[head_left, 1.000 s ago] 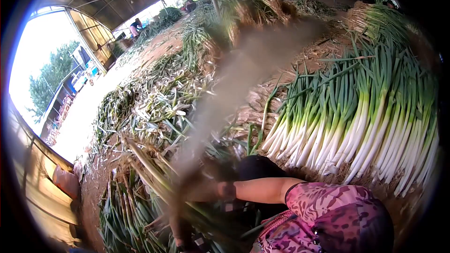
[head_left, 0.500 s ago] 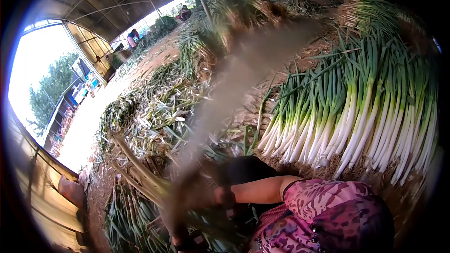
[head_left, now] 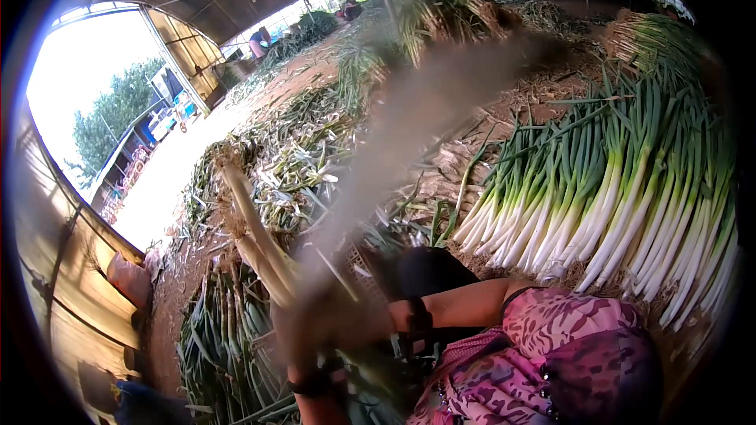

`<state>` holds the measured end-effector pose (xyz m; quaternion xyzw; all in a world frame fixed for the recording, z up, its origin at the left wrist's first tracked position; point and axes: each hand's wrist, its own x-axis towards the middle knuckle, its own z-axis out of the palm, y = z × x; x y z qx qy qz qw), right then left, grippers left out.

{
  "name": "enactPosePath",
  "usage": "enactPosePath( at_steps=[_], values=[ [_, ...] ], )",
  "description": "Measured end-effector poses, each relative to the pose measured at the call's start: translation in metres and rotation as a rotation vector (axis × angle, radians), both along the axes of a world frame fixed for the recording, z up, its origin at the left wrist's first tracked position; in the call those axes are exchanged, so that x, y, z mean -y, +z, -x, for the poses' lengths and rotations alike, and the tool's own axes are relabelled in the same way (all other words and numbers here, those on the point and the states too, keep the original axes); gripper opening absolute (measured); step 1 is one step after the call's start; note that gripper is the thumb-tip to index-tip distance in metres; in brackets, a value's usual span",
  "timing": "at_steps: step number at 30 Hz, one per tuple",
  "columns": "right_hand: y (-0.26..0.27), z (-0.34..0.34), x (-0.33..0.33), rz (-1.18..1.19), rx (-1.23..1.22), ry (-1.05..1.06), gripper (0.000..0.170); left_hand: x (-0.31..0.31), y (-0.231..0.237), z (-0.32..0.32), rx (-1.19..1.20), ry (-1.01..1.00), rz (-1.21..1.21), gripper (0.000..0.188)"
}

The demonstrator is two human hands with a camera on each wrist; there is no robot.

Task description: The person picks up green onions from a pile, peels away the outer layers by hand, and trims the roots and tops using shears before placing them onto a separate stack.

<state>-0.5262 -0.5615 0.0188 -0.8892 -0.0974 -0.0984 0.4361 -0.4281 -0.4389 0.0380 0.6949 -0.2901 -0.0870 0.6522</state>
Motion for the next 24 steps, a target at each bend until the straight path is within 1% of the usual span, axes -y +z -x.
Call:
enactPosePath(
  at_steps=[1,2,4,5,6,8,10,11,13,14,15,16,17,18,19,21,22,23,24],
  values=[
    [0.005,0.007,0.003,0.002,-0.112,0.051,0.046,-0.002,0.016,0.012,-0.078,-0.063,0.011,0.042],
    [0.008,0.012,0.008,0.006,-0.226,0.099,0.047,-0.005,0.023,0.019,-0.088,-0.070,0.003,0.041],
    [0.016,0.016,0.024,0.072,-0.124,0.195,0.050,-0.010,0.034,0.028,-0.103,-0.090,-0.011,0.040],
    [0.022,0.016,0.034,0.107,-0.069,0.241,0.053,-0.012,0.043,0.036,-0.105,-0.104,0.036,0.044],
    [0.030,0.013,0.046,0.141,-0.012,0.286,0.055,-0.018,0.046,0.036,-0.097,-0.114,-0.006,0.047],
    [0.058,0.008,0.072,0.102,0.153,-0.111,0.078,-0.028,0.048,0.036,-0.088,-0.138,-0.090,0.054],
    [0.061,-0.015,0.092,0.345,0.690,-0.391,0.099,-0.029,0.050,0.041,-0.232,-0.291,-0.054,0.060],
    [0.064,-0.026,0.095,0.344,0.711,-0.359,0.102,-0.027,0.051,0.044,-0.300,-0.367,-0.034,0.062],
    [0.075,-0.053,0.091,0.323,0.777,-0.297,0.106,-0.015,0.047,0.054,-0.369,-0.437,-0.016,0.062],
    [0.071,-0.076,0.087,-0.070,0.699,0.009,0.096,-0.007,0.046,0.061,-0.402,-0.473,-0.006,0.062],
    [0.067,-0.098,0.083,-0.472,0.589,0.289,0.087,0.003,0.048,0.068,-0.385,-0.485,0.004,0.061],
    [0.051,-0.122,0.086,-0.640,0.459,0.454,0.070,0.009,0.050,0.072,-0.369,-0.497,0.013,0.060],
    [0.020,-0.148,0.090,-0.707,0.330,0.528,0.054,0.007,0.043,0.067,-0.393,-0.511,-0.037,0.061],
    [0.002,-0.165,0.095,-0.706,0.291,0.518,0.040,0.005,0.036,0.061,-0.416,-0.526,-0.088,0.062],
    [-0.005,-0.174,0.105,-0.689,0.298,0.442,0.031,0.004,0.038,0.062,-0.417,-0.518,-0.090,0.062],
    [0.021,-0.167,0.130,-0.385,0.529,0.032,0.031,-0.003,0.041,0.065,-0.402,-0.488,-0.042,0.060],
    [0.047,-0.151,0.158,-0.502,0.468,-0.171,0.030,-0.006,0.042,0.066,-0.395,-0.473,-0.018,0.059],
    [0.083,-0.121,0.186,-0.743,0.368,-0.358,0.030,-0.016,0.035,0.058,-0.424,-0.489,0.027,0.059],
    [0.113,-0.096,0.210,-0.954,0.322,-0.485,0.029,-0.027,0.024,0.048,-0.452,-0.504,0.073,0.059]
  ],
)
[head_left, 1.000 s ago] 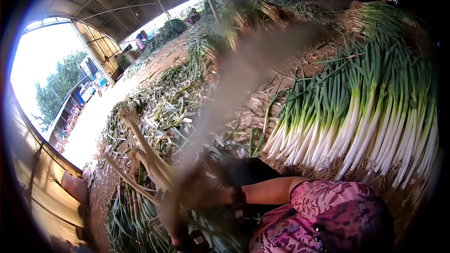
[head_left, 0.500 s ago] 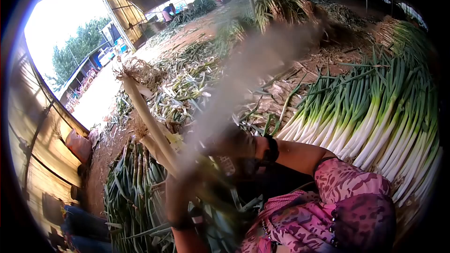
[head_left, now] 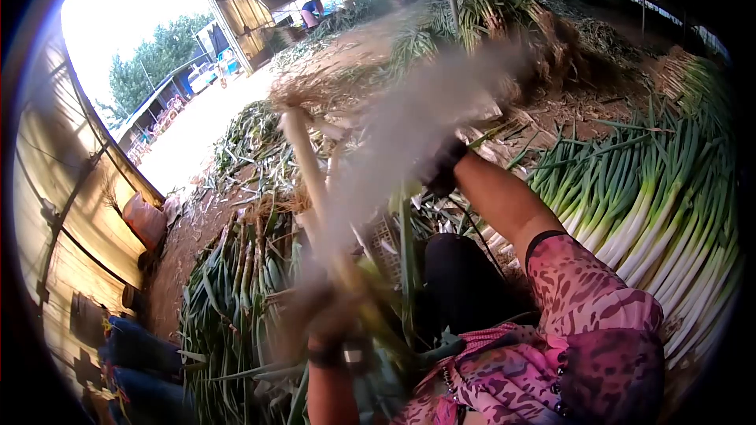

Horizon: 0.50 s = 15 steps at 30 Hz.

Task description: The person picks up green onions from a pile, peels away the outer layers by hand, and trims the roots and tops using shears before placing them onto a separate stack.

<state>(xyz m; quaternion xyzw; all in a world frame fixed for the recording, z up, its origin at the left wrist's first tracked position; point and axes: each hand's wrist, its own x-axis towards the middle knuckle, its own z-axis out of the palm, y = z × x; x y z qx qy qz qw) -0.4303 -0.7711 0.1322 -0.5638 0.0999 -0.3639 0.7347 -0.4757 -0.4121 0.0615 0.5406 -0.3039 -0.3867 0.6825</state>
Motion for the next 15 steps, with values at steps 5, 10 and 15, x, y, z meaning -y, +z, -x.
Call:
enactPosePath(
  at_steps=[5,10,15],
  values=[
    [0.007,0.038,0.028,0.259,-0.067,0.185,0.031,-0.027,-0.044,-0.041,-0.245,0.101,0.199,0.055],
    [-0.091,0.037,-0.099,0.296,-0.155,1.088,0.051,0.009,-0.033,-0.033,-0.191,-0.101,0.147,0.060],
    [-0.118,0.026,-0.114,0.535,-0.230,1.297,0.060,-0.005,-0.048,-0.046,-0.275,-0.129,0.189,0.065]
  ],
)
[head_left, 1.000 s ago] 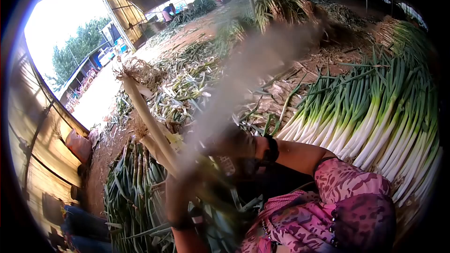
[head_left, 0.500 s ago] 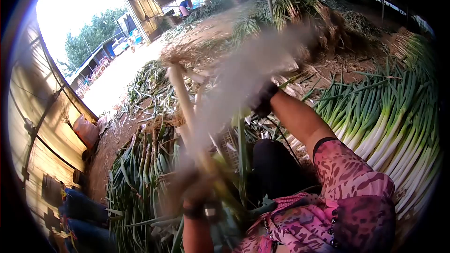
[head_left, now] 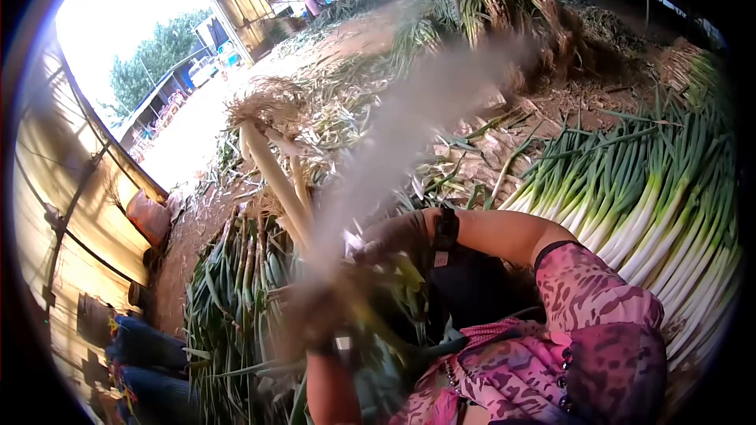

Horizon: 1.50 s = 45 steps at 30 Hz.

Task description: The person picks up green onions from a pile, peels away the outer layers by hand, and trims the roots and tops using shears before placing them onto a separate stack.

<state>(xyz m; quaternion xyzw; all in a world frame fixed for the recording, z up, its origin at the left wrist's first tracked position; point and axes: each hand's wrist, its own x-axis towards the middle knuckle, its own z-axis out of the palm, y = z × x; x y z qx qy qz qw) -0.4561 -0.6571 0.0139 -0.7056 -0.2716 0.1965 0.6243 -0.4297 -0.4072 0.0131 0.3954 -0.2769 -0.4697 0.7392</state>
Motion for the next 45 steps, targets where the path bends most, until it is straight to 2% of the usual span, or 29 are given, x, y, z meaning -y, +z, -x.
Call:
enactPosePath(
  at_steps=[3,4,5,6,7,8,9,11,12,14,16,18,19,21,24,26,27,29,30,31,32,34,35,38,40,43,45],
  values=[
    [0.020,0.007,0.002,0.043,-0.130,0.146,0.050,0.003,-0.007,-0.004,-0.150,-0.094,0.068,0.066],
    [0.020,0.004,0.004,0.054,-0.153,0.180,0.044,0.009,0.018,0.015,-0.088,0.006,0.002,0.066],
    [0.030,0.011,0.003,0.103,-0.080,0.123,0.037,0.013,0.011,0.012,-0.088,-0.015,0.075,0.072],
    [0.041,0.018,0.003,0.156,-0.011,0.065,0.031,0.009,0.009,0.011,-0.095,-0.041,0.037,0.077],
    [0.063,0.030,0.005,0.246,0.159,-0.093,0.023,0.012,0.018,0.015,-0.076,-0.004,-0.001,0.081],
    [0.045,-0.002,0.028,0.493,0.593,-0.174,0.022,0.014,0.027,0.020,-0.057,0.032,-0.040,0.086],
    [0.064,-0.008,0.043,0.569,0.519,-0.370,0.024,0.017,0.033,0.025,-0.013,0.132,-0.083,0.091],
    [0.097,-0.025,0.075,0.628,0.398,-0.738,0.025,0.021,0.031,0.010,0.133,0.107,-0.190,0.088],
    [0.107,-0.032,0.092,0.553,0.375,-0.938,0.025,0.030,0.040,0.009,0.209,0.122,-0.251,0.085],
    [0.128,-0.046,0.127,0.264,0.338,-1.319,0.027,0.035,0.037,0.017,0.207,0.154,-0.259,0.072],
    [0.144,-0.044,0.168,-0.073,0.356,-1.550,0.029,0.036,0.030,0.015,0.270,0.173,-0.277,0.065],
    [0.145,-0.021,0.215,-0.195,0.551,-1.383,0.032,0.036,0.024,0.006,0.339,0.201,-0.295,0.058],
    [0.159,-0.011,0.218,-0.447,0.466,-1.299,0.033,0.037,0.019,0.004,0.366,0.217,-0.302,0.055],
    [0.162,-0.008,0.192,-0.055,1.077,-1.054,0.032,0.043,0.011,0.004,0.391,0.225,-0.323,0.048],
    [0.169,0.024,0.134,0.103,0.976,-0.598,0.013,0.060,0.015,0.012,0.355,0.183,-0.381,0.037],
    [0.149,-0.010,0.126,0.252,1.005,-0.346,0.016,0.067,0.008,0.014,0.339,0.148,-0.390,0.035],
    [0.141,-0.014,0.132,0.371,1.064,-0.378,0.014,0.070,-0.002,0.010,0.356,0.147,-0.362,0.035],
    [0.127,-0.022,0.143,0.613,1.185,-0.436,0.012,0.070,0.012,0.025,0.248,0.184,-0.427,0.035],
    [0.117,-0.030,0.143,0.382,1.011,-0.476,0.013,0.071,0.013,0.026,0.286,0.181,-0.362,0.033],
    [0.120,-0.031,0.151,0.470,1.006,-0.538,0.015,0.069,0.016,0.026,0.295,0.211,-0.397,0.033],
    [0.133,-0.026,0.157,0.638,0.981,-0.709,0.017,0.067,0.019,0.027,0.300,0.238,-0.433,0.032],
    [0.164,-0.015,0.154,0.786,0.913,-0.996,0.023,0.067,0.017,0.026,0.375,0.281,-0.431,0.031],
    [0.184,0.010,0.156,0.401,0.734,-1.091,0.023,0.070,0.012,0.024,0.444,0.300,-0.391,0.030],
    [0.177,0.006,0.162,0.696,0.959,-1.187,0.021,0.083,-0.004,0.024,0.593,0.365,-0.386,0.028],
    [0.186,0.005,0.182,0.726,0.973,-1.222,0.021,0.085,-0.010,0.024,0.651,0.395,-0.401,0.027],
    [0.213,0.033,0.226,1.043,0.995,-1.416,0.025,0.080,-0.014,0.025,0.691,0.445,-0.384,0.028],
    [0.220,0.050,0.238,0.578,0.715,-1.628,0.024,0.077,-0.012,0.025,0.717,0.511,-0.360,0.028]
  ],
)
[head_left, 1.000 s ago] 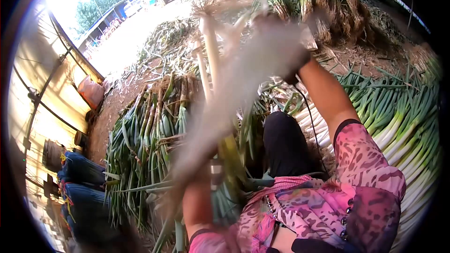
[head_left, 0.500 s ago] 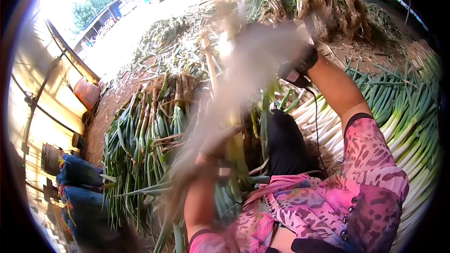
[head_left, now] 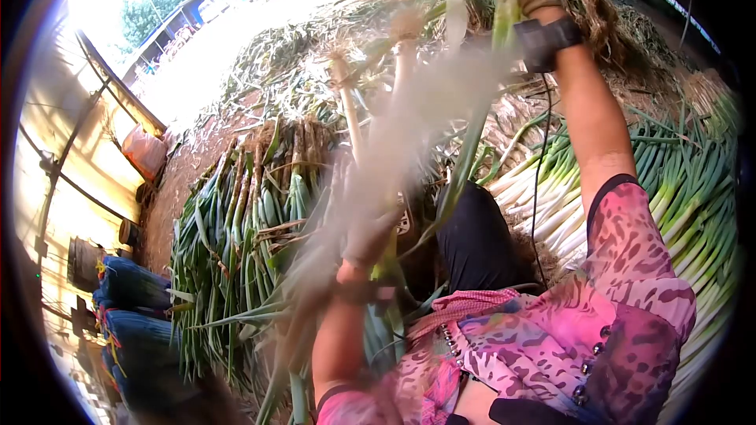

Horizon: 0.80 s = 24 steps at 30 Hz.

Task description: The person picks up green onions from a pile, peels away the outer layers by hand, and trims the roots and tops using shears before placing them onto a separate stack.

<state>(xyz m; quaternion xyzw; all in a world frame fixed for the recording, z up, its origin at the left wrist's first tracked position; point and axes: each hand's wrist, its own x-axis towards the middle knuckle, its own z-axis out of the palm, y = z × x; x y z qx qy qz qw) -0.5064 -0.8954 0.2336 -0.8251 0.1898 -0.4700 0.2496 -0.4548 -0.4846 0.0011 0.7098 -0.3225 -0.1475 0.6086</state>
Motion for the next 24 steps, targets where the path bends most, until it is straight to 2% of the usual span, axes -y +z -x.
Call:
enactPosePath(
  at_steps=[1,3,4,6,7,8,9,10,11,12,13,15,18,19,21,22,24],
  values=[
    [0.002,0.006,0.001,-0.241,0.071,0.007,0.024,0.000,0.003,0.001,0.022,0.024,0.020,0.028],
    [-0.014,0.012,-0.004,-0.396,0.071,0.018,0.030,0.000,0.012,0.004,-0.104,0.065,-0.010,0.028],
    [-0.043,0.017,-0.018,-0.309,0.001,0.027,0.036,0.001,0.016,0.003,-0.165,0.086,-0.022,0.029],
    [-0.111,0.031,-0.049,-0.432,-0.115,0.244,0.048,0.007,0.005,-0.011,0.029,0.056,0.067,0.034],
    [-0.191,0.038,-0.002,0.027,-0.617,0.090,0.043,0.005,0.001,-0.013,0.027,0.060,0.072,0.036],
    [-0.269,0.045,0.044,0.588,-0.973,-0.038,0.042,0.002,0.001,-0.012,0.001,0.075,0.078,0.036],
    [-0.280,0.082,-0.003,0.739,-1.356,-0.118,0.037,-0.002,0.001,-0.011,-0.024,0.090,0.083,0.037],
    [-0.339,0.113,0.007,0.632,-1.589,-0.074,0.031,-0.005,0.008,-0.005,-0.070,0.115,0.094,0.037],
    [-0.359,0.143,-0.005,0.495,-1.888,-0.003,0.030,-0.007,0.012,-0.001,-0.116,0.140,0.103,0.037],
    [-0.387,0.168,-0.003,0.374,-2.019,0.006,0.033,-0.009,0.004,-0.006,-0.023,0.155,0.094,0.036],
    [-0.453,0.193,0.034,0.373,-1.977,0.017,0.041,-0.007,-0.011,-0.016,0.073,0.170,0.085,0.036],
    [-0.413,0.164,0.021,0.147,-1.997,0.109,0.041,-0.003,-0.014,-0.018,0.121,0.206,0.090,0.037],
    [-0.308,0.058,0.003,-0.161,-1.685,0.170,0.042,0.005,0.006,-0.001,0.063,0.249,0.082,0.039],
    [-0.266,0.019,-0.009,-0.162,-1.378,0.213,0.045,0.008,0.008,0.002,0.066,0.277,0.051,0.041],
    [-0.168,-0.042,-0.042,-0.149,-0.689,0.435,0.054,0.014,0.005,0.005,0.093,0.354,-0.106,0.041],
    [-0.124,-0.059,-0.061,-0.164,-0.469,0.552,0.059,0.016,0.002,0.007,0.105,0.390,-0.196,0.042],
    [-0.063,-0.075,-0.091,-0.096,-0.255,0.753,0.071,0.020,-0.006,0.005,0.179,0.388,-0.181,0.040]
  ],
)
